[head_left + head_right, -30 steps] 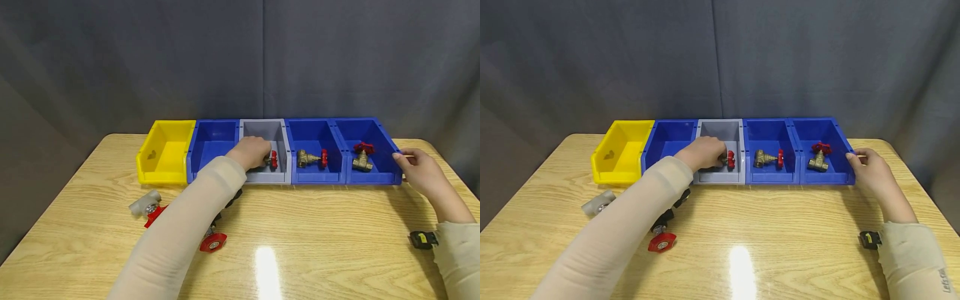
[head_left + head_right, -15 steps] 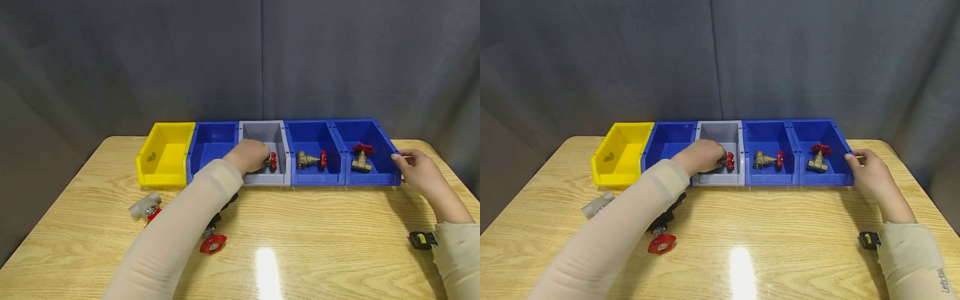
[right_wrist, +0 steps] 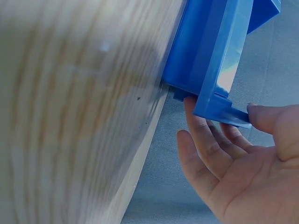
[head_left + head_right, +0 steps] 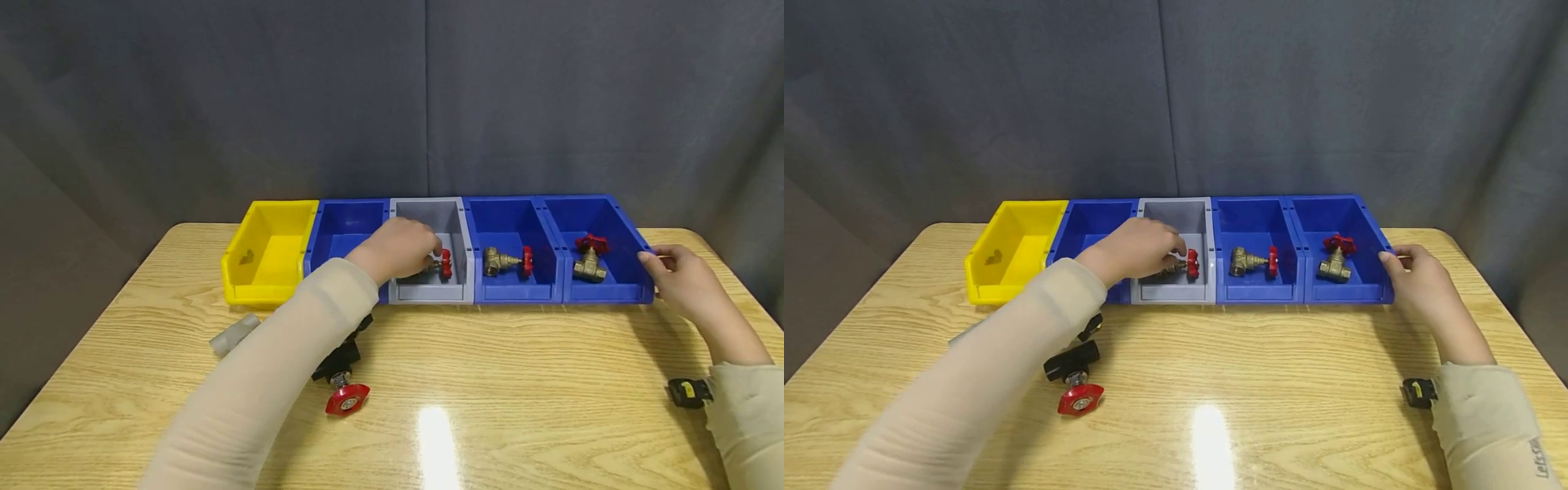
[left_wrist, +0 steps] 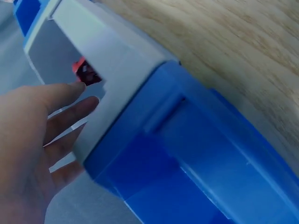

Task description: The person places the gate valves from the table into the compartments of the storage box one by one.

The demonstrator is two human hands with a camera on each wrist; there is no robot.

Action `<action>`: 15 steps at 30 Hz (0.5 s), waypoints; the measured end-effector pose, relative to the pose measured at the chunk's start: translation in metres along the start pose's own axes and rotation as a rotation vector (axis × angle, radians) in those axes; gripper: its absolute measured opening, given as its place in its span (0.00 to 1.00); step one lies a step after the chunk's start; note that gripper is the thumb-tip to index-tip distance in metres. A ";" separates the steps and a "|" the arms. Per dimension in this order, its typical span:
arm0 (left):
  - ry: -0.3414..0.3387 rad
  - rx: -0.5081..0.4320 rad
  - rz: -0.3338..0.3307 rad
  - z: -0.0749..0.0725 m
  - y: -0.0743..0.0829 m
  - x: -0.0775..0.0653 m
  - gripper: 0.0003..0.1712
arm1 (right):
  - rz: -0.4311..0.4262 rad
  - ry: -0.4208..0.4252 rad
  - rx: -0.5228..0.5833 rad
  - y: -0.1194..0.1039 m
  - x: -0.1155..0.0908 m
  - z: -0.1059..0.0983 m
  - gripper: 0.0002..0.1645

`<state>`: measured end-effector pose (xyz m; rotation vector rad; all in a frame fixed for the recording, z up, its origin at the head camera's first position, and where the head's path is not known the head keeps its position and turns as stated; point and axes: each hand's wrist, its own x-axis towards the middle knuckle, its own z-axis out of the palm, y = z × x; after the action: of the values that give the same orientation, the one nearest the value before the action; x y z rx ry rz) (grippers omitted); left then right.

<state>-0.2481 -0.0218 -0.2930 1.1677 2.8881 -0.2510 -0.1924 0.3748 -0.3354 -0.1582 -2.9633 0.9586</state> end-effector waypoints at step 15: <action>0.139 0.042 0.091 -0.023 0.008 -0.030 0.12 | -0.027 0.017 0.014 0.001 0.001 0.002 0.38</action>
<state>-0.2196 -0.0332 -0.2694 1.3722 2.9497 -0.2395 -0.1936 0.3747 -0.3373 -0.1257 -2.9347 0.9702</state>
